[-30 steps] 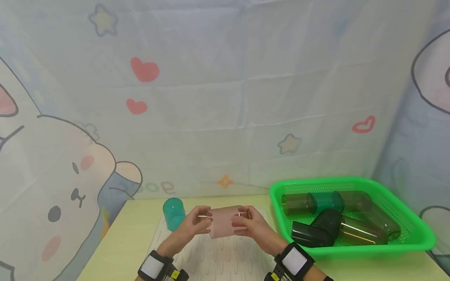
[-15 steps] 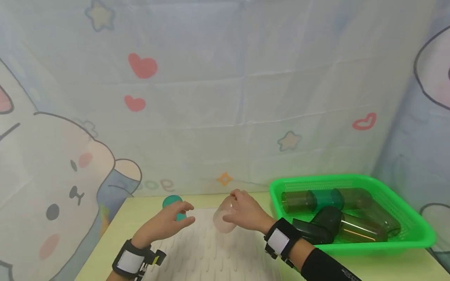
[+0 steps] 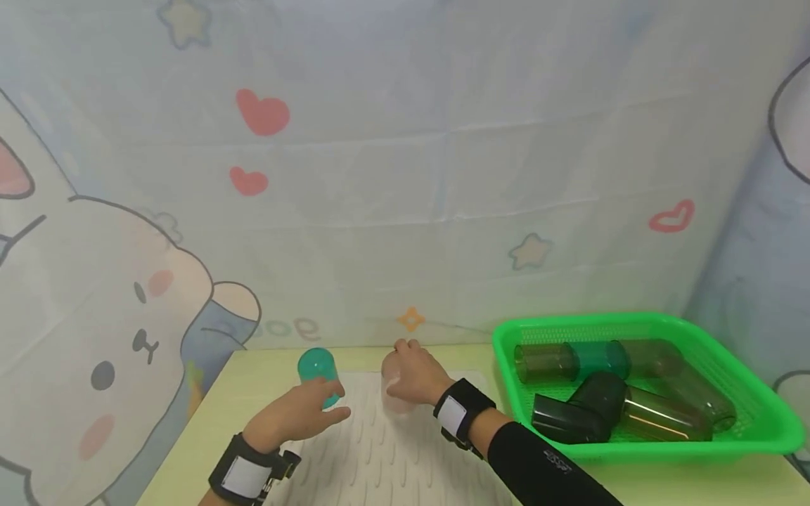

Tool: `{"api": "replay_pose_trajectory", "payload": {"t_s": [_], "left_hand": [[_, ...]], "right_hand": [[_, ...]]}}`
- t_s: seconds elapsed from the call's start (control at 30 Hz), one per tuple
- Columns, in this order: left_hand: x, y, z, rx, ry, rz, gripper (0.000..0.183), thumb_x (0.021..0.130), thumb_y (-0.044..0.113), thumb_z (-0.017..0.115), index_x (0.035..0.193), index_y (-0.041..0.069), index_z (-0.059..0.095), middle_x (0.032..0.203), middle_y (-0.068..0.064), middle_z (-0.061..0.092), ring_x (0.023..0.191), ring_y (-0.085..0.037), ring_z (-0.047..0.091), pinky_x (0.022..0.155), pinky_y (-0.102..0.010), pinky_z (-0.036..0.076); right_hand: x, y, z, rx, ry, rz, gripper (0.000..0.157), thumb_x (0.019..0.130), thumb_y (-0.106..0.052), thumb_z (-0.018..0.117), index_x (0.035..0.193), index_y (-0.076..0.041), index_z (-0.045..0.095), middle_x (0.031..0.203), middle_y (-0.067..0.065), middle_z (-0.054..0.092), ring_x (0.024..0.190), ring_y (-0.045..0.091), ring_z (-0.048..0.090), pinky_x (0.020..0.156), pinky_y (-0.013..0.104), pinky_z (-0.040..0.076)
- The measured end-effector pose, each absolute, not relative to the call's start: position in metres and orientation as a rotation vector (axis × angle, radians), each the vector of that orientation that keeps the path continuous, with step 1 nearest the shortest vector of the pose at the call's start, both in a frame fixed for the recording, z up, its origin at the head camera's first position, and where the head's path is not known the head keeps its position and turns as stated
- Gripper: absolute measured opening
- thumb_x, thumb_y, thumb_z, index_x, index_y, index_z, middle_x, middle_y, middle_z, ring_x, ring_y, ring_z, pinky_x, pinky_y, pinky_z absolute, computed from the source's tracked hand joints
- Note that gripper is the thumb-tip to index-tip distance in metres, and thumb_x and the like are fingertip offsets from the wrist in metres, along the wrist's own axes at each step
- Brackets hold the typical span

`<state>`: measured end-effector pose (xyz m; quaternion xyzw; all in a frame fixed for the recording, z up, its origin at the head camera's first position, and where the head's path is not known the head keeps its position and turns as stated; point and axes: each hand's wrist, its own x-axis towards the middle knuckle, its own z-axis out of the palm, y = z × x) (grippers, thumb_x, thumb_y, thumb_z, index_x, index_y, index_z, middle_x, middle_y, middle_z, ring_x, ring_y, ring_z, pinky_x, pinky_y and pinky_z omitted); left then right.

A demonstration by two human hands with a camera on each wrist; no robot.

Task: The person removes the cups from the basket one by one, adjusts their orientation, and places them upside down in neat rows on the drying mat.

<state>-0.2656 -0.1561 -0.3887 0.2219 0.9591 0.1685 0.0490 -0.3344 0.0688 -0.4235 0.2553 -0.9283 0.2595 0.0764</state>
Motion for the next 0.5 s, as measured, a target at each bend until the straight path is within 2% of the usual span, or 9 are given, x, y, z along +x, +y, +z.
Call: {"api": "replay_pose_trajectory", "payload": {"t_s": [0.23,0.37,0.5], "left_hand": [[-0.265,-0.151,-0.388,0.678,2.906,0.467,0.035,0.091,0.037,0.060,0.111,0.008,0.061,0.105,-0.010,0.062,0.097,-0.025,0.059,0.078,-0.040,0.050],[-0.264,-0.150,-0.390,0.701,2.901,0.457,0.034,0.091,0.036,0.060,0.110,0.008,0.061,0.101,-0.008,0.063,0.093,-0.022,0.059,0.077,-0.038,0.049],[-0.266,-0.151,-0.394,0.688,2.891,0.446,0.035,0.091,0.038,0.060,0.111,0.009,0.062,0.102,-0.007,0.063,0.094,-0.021,0.059,0.078,-0.037,0.049]], "right_hand": [[-0.352,0.053,-0.439,0.721,-2.804,0.717,0.060,0.069,-0.020,0.076,0.119,0.004,0.051,0.105,0.018,0.054,0.090,0.030,0.056,0.078,0.042,0.049],[-0.358,0.047,-0.445,0.705,-2.820,0.739,0.063,0.071,-0.022,0.075,0.122,0.005,0.050,0.108,0.020,0.054,0.094,0.034,0.056,0.079,0.044,0.049],[-0.365,0.042,-0.448,0.724,-2.851,0.691,0.064,0.076,-0.026,0.070,0.127,0.006,0.049,0.121,0.023,0.053,0.109,0.038,0.053,0.089,0.046,0.046]]}}
